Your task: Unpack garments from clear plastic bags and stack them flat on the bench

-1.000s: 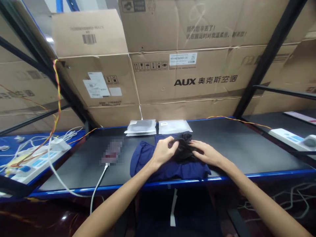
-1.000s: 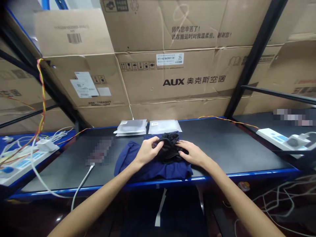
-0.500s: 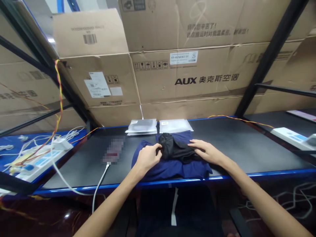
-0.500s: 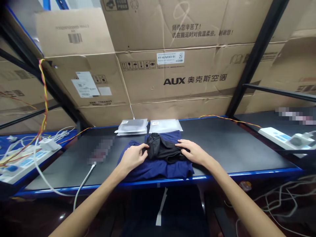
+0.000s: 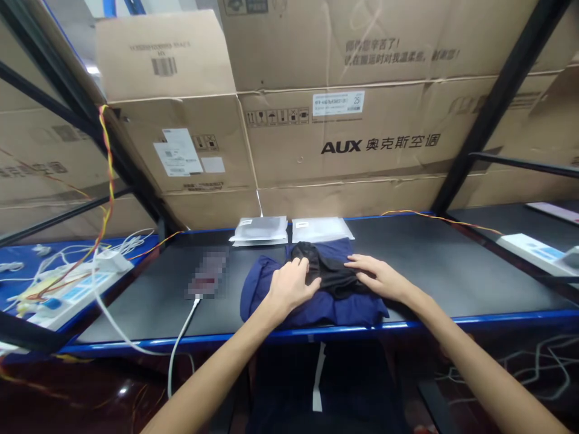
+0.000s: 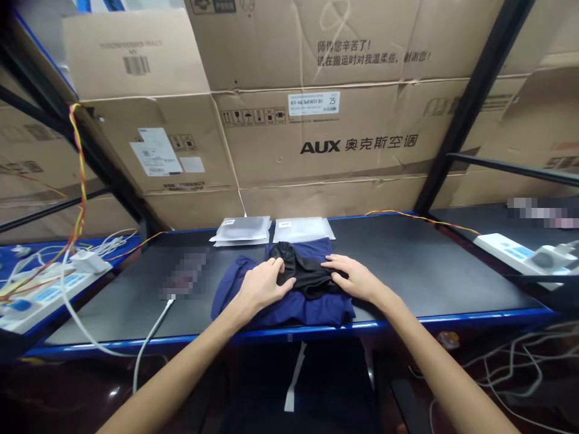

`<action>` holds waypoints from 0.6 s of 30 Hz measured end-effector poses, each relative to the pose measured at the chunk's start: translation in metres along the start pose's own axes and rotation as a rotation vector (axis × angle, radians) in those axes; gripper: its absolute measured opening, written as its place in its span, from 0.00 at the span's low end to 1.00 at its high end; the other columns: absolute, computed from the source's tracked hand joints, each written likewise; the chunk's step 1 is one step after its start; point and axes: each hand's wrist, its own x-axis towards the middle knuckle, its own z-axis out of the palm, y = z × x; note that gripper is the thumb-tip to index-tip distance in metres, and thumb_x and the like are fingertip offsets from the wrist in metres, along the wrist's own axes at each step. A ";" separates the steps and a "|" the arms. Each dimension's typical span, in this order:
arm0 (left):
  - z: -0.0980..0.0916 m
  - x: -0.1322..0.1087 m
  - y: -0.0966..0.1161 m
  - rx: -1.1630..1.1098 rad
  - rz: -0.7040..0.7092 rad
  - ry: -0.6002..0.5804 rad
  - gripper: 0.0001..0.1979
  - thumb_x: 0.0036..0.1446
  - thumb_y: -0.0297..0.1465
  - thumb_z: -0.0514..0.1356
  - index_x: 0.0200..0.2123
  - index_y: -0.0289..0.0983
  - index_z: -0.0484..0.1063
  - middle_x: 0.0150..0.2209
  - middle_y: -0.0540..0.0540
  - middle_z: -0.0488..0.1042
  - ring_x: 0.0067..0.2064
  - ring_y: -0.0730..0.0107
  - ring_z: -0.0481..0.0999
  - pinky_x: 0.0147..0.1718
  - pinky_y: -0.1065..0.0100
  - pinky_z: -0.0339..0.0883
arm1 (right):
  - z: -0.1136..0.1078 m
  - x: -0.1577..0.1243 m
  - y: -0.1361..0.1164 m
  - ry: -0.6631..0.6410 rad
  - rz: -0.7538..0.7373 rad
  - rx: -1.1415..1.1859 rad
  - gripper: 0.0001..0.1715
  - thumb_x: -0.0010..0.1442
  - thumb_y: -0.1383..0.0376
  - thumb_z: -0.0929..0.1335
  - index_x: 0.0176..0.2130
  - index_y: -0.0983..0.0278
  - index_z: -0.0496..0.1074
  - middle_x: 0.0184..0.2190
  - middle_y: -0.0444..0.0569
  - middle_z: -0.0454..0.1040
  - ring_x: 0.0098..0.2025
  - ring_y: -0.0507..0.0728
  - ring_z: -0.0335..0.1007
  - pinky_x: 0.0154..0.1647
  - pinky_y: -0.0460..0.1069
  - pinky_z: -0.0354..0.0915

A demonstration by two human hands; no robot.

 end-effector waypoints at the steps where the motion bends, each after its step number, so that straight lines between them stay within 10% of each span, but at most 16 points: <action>1: 0.002 0.002 -0.001 -0.010 -0.004 -0.018 0.11 0.59 0.42 0.59 0.37 0.40 0.69 0.38 0.45 0.76 0.39 0.61 0.77 0.32 0.67 0.62 | 0.000 0.000 0.000 0.002 0.000 0.001 0.24 0.62 0.64 0.63 0.56 0.58 0.74 0.60 0.54 0.70 0.63 0.62 0.64 0.64 0.62 0.61; 12: -0.044 0.003 -0.061 -0.399 -0.186 0.188 0.10 0.53 0.34 0.56 0.21 0.38 0.66 0.20 0.53 0.72 0.23 0.71 0.72 0.26 0.72 0.59 | 0.000 0.000 0.000 0.001 0.009 0.007 0.25 0.60 0.65 0.63 0.55 0.59 0.74 0.61 0.54 0.69 0.63 0.63 0.64 0.63 0.62 0.61; 18: -0.044 -0.008 -0.109 -0.279 -0.411 0.055 0.11 0.51 0.35 0.56 0.19 0.39 0.66 0.17 0.52 0.70 0.24 0.67 0.74 0.27 0.71 0.59 | 0.000 0.001 0.001 0.016 0.009 0.000 0.25 0.59 0.66 0.63 0.55 0.59 0.75 0.60 0.54 0.70 0.62 0.63 0.65 0.63 0.62 0.61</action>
